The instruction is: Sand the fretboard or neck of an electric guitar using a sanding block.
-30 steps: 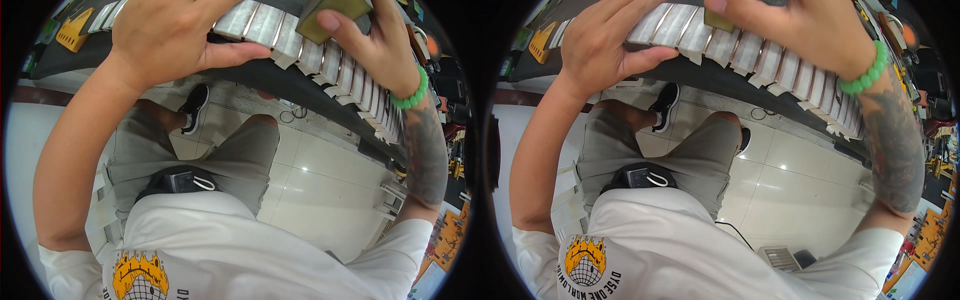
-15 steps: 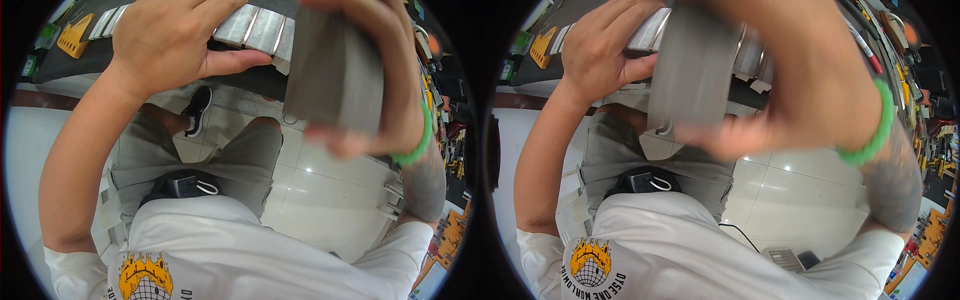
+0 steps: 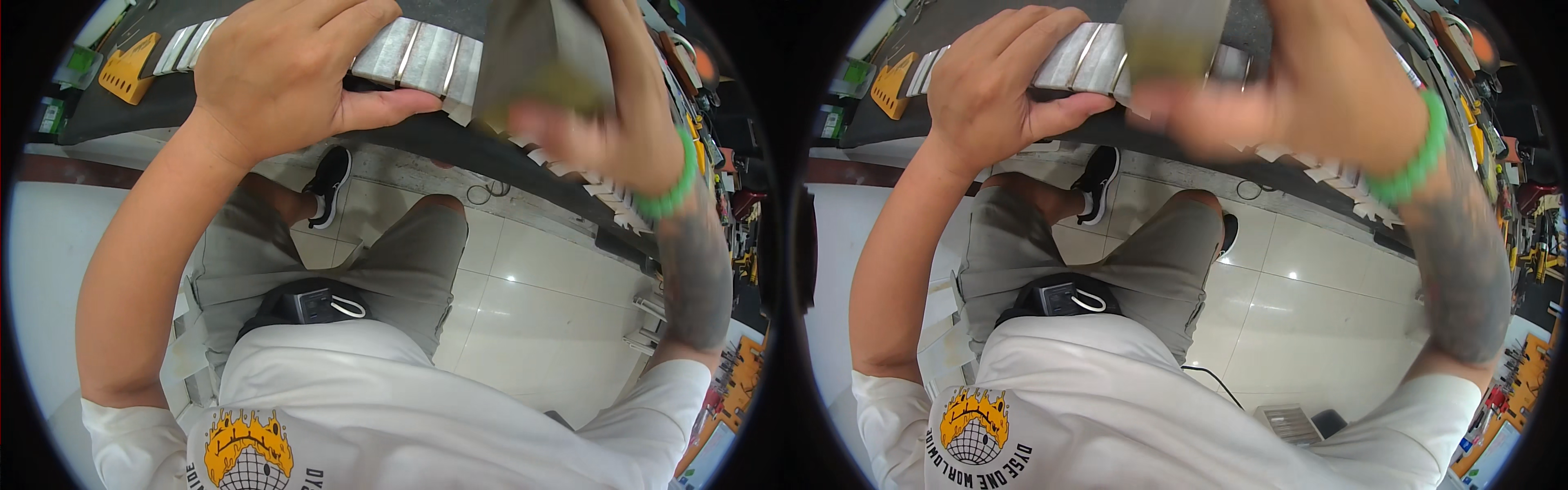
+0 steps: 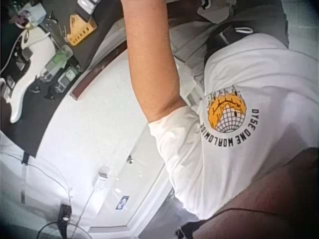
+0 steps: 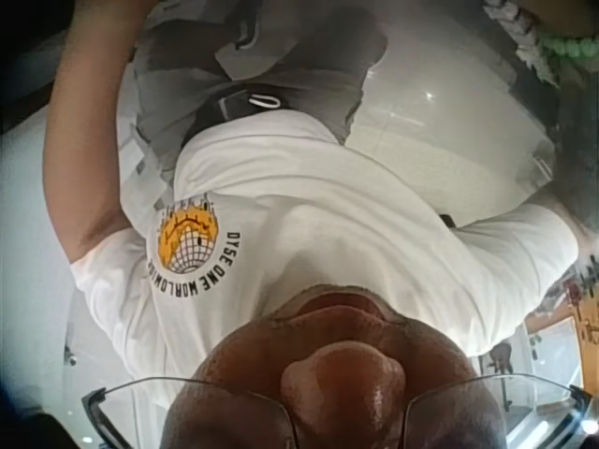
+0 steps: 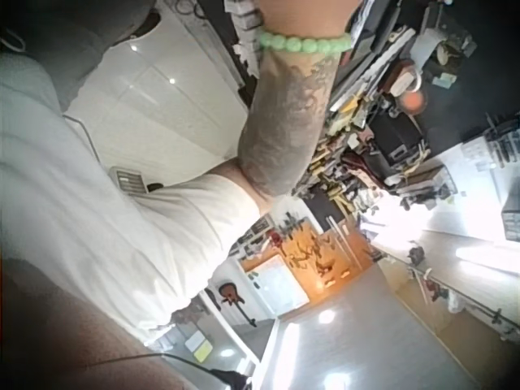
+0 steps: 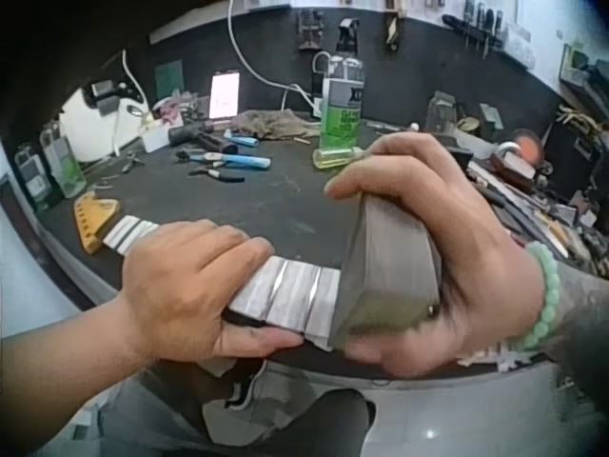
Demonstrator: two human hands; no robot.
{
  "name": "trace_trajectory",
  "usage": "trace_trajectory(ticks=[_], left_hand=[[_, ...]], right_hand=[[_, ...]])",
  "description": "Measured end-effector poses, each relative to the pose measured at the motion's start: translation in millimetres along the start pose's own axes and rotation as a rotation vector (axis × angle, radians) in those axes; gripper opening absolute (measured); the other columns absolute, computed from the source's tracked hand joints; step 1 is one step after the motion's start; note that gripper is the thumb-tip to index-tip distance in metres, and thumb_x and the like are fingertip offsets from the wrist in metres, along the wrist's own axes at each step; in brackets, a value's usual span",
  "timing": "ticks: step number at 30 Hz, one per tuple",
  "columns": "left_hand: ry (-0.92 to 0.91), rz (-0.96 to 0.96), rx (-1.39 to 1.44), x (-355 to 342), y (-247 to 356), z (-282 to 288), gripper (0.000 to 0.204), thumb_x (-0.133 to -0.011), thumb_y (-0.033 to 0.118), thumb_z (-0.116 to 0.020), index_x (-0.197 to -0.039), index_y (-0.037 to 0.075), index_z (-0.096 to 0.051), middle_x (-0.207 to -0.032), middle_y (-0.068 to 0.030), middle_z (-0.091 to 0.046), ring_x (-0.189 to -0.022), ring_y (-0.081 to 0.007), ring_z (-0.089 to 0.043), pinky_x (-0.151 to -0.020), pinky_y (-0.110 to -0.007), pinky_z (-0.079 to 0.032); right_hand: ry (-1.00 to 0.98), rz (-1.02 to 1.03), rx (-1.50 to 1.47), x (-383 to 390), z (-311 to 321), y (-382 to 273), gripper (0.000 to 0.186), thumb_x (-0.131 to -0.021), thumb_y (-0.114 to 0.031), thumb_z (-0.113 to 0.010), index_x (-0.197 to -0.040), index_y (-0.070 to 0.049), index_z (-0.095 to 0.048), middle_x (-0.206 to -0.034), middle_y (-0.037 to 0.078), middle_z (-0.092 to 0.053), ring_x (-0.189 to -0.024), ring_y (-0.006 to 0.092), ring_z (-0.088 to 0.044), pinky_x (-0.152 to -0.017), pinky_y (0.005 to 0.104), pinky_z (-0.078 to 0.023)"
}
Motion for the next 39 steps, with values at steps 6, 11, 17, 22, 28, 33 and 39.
trace_trajectory(ticks=[6,11,17,22,28,33,39], left_hand=[[-0.106,0.067,-0.057,0,3,7,0.06,-0.081,0.058,-0.077,-0.104,0.003,-0.071,-0.091,-0.0091,-0.07,-0.077,-0.027,-0.068,-0.068,-0.036,-0.053],[-0.075,0.057,-0.07,3,1,10,0.059,-0.078,0.057,-0.079,-0.109,0.006,-0.071,-0.096,-0.0053,-0.071,-0.08,-0.025,-0.067,-0.069,-0.035,-0.053],[-0.022,0.046,-0.05,10,3,9,0.057,-0.079,0.056,-0.078,-0.106,0.006,-0.072,-0.092,-0.0045,-0.07,-0.075,-0.0243,-0.066,-0.066,-0.035,-0.053],[0.017,0.008,-0.112,-2,2,27,0.079,-0.084,0.069,-0.068,-0.132,0.007,-0.065,-0.121,-0.0095,-0.068,-0.109,-0.0301,-0.064,-0.097,-0.043,-0.049],[-0.449,0.312,-0.167,97,-4,117,0.08,-0.087,0.062,-0.068,-0.145,0.008,-0.057,-0.135,-0.0141,-0.061,-0.126,-0.0369,-0.055,-0.109,-0.049,-0.04],[-1.312,1.276,0.11,287,-54,252,0.059,-0.09,0.04,-0.076,-0.13,-0.002,-0.065,-0.118,-0.0241,-0.068,-0.114,-0.0409,-0.065,-0.094,-0.048,-0.052],[-1.635,1.705,0.334,290,-45,257,0.035,-0.094,0.022,-0.072,-0.088,-0.012,-0.075,-0.06,-0.0157,-0.068,-0.049,-0.0213,-0.067,-0.051,-0.034,-0.054]], right_hand=[[-0.19,-0.509,-0.533,-14,28,-35,0.083,-0.08,-0.051,-0.086,-0.137,-0.002,-0.054,-0.128,0.019,-0.043,-0.119,0.0368,-0.051,-0.101,0.05,-0.044],[-0.17,-0.509,-0.367,-13,20,2,0.075,-0.08,-0.04,-0.085,-0.139,-0.005,-0.053,-0.126,0.02,-0.046,-0.116,0.0373,-0.053,-0.103,0.0487,-0.044],[0.045,-1.135,-0.56,5,21,36,0.056,-0.1,-0.035,-0.07,-0.142,-0.004,-0.049,-0.119,0.009,-0.057,-0.11,0.016,-0.057,-0.095,0.0315,-0.05],[0.321,-1.056,-0.786,11,51,38,0.05,-0.104,-0.031,-0.065,-0.144,-0.005,-0.047,-0.119,0.006,-0.058,-0.111,0.0132,-0.058,-0.095,0.0294,-0.05],[0.258,-1.358,-0.614,27,105,-16,0.064,-0.101,-0.036,-0.07,-0.149,-0.006,-0.04,-0.121,0.006,-0.055,-0.115,0.0169,-0.058,-0.098,0.0339,-0.051],[0.17,-1.241,-0.74,19,82,-2,0.084,-0.092,-0.047,-0.078,-0.151,-0.004,-0.036,-0.123,0.008,-0.054,-0.115,0.0186,-0.059,-0.097,0.0349,-0.05],[0.026,-1.177,-0.773,3,51,58,0.09,-0.09,-0.05,-0.081,-0.151,-0.002,-0.035,-0.123,0.01,-0.054,-0.115,0.0196,-0.059,-0.096,0.0346,-0.049]])
Point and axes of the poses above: each hand's wrist, its own x-axis away from the middle knuckle, its own z-axis out of the back of the hand, y = z × x, the point moved 2 cm from there along -x, towards the middle knuckle
